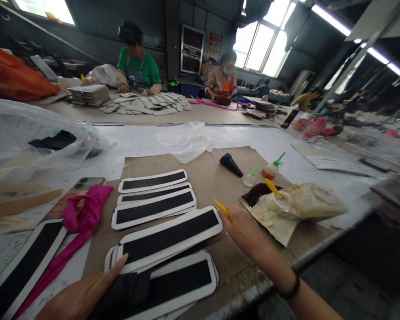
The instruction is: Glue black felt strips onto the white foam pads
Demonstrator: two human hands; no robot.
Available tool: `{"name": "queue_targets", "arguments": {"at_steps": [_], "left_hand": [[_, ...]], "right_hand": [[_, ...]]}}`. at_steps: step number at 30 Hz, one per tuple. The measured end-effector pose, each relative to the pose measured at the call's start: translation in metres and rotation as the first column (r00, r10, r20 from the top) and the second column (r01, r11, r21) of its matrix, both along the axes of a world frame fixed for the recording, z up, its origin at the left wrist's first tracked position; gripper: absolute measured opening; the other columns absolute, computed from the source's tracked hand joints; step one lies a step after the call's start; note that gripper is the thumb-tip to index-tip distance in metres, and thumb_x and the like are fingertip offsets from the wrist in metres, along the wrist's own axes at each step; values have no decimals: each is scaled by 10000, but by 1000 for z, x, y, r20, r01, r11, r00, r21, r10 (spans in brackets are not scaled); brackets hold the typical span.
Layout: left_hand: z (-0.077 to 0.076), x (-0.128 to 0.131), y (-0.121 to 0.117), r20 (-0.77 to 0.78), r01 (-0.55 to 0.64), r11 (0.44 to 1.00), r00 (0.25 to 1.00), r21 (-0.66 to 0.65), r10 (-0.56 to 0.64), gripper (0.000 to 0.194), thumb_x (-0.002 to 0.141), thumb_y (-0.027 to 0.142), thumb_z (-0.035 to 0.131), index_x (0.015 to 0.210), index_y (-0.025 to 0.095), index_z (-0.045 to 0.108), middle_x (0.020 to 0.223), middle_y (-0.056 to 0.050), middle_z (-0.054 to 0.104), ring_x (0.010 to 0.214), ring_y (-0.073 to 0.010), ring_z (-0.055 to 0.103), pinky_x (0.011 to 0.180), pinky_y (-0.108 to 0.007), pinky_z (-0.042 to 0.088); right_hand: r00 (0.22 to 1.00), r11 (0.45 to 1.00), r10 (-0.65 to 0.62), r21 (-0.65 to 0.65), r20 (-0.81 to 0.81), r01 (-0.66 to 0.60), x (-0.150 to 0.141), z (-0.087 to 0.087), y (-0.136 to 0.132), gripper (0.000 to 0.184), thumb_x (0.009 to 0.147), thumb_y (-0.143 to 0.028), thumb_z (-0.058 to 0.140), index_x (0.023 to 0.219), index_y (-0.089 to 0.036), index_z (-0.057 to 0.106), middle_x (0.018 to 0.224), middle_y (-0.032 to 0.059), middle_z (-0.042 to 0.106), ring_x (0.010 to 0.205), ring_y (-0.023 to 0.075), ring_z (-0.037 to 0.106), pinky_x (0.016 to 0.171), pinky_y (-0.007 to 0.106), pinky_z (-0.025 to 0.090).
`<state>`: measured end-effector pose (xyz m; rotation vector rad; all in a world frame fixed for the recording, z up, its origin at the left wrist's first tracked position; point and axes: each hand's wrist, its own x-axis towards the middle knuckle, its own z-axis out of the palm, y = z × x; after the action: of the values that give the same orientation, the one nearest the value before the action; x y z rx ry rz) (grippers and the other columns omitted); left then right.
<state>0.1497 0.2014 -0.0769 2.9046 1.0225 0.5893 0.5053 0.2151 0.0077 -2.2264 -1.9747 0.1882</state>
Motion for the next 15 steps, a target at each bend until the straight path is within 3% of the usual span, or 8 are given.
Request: {"name": "queue_targets", "arguments": {"at_steps": [4, 7, 10, 12, 15], "left_hand": [[-5, 3, -2, 56, -32, 999, 998, -12, 33, 713, 739, -13, 340, 1397, 200, 170, 751, -23, 676, 626, -121, 638, 576, -178, 512], [-9, 7, -6, 178, -108, 992, 977, -60, 117, 700, 716, -21, 315, 1364, 240, 280, 743, -20, 684, 614, -134, 643, 560, -197, 521], [-1, 11, -6, 241, -145, 945, 945, -292, 219, 610, 712, 29, 383, 1270, 265, 448, 964, -40, 701, 793, -166, 670, 682, -226, 536], [13, 13, -4, 275, -162, 812, 889, -560, 367, 476, 734, 117, 458, 1179, 254, 550, 1031, -38, 687, 895, -192, 652, 768, -243, 516], [36, 13, 2, 272, -128, 464, 666, -876, 695, 384, 743, 347, 563, 1084, 177, 612, 666, -22, 677, 660, -192, 641, 584, -244, 510]], "right_hand": [[993, 999, -35, 23, -115, 38, -6, 0, 0, 285, 876, -365, 359, 745, -189, 543, 730, 34, 612, 684, 167, 569, 626, 260, 402], [949, 987, -144, 31, -279, 159, -10, -2, 3, 259, 805, -446, 455, 746, -200, 509, 670, -1, 575, 619, 155, 543, 586, 255, 404], [905, 974, -203, 16, -375, 226, -13, -6, 7, 289, 711, -476, 548, 642, -209, 460, 574, -31, 496, 544, 143, 485, 527, 258, 370], [855, 975, -209, -34, -476, 219, -15, -5, 8, 304, 697, -480, 564, 616, -207, 455, 519, -49, 446, 479, 119, 433, 463, 243, 330], [665, 962, -262, -133, -700, 239, -19, 4, 5, 326, 696, -515, 569, 684, -200, 485, 477, -77, 381, 401, 82, 345, 383, 214, 257]]}}
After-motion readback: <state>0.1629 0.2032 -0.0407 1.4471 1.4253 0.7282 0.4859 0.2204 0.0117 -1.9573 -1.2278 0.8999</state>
